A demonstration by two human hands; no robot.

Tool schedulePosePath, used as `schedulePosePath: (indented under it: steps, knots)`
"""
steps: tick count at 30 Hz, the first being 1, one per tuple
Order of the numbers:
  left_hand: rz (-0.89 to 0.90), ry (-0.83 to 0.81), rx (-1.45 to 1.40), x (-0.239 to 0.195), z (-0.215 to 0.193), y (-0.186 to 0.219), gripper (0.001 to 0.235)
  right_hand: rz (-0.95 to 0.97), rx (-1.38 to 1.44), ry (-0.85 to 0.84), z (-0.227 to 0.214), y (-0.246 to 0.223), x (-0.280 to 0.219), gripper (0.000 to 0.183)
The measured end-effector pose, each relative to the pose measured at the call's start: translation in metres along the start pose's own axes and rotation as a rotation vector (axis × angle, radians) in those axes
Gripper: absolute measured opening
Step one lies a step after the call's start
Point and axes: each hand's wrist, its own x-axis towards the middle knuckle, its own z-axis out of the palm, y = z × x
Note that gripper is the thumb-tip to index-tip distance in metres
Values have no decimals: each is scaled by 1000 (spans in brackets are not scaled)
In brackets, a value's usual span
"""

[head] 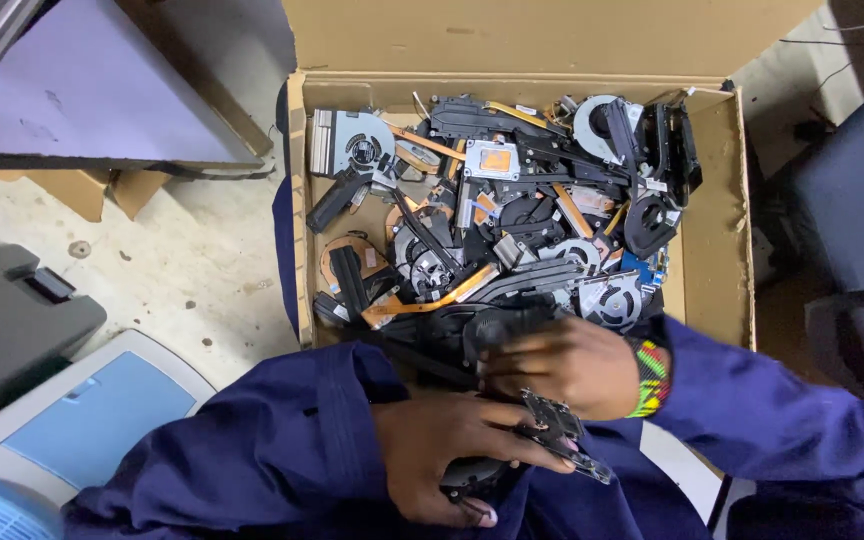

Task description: The person sorts through a cardboard box filled with various laptop cooling fans and heat sinks. They pick up individual components, turn them over to inspect them, and place them back into the box, occasionally moving items aside to reach others.

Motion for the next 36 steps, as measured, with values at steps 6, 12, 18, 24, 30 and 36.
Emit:
schedulePosePath:
  steps: [6,12,18,24,30,36]
  knots:
    - [-36,-18,26,-3,2,1,63,155,56,132,-20,30,36,34]
    - [-35,-36,29,-4,4,-2,64,467,-380,65,26,109,56,45]
    - [-18,7,-41,0,2,6,62,391,-427,71,32,103,64,31]
    - [-15,-29,-17,-1,0,6,63,588,-81,159,14,56,67,29]
    - [-79,-20,24,-2,0,10,63,168,-718,277,15,-11,36,23]
    - [10,-65,-21,-1,3,2,63,-65,-269,176,27,-1,25,30]
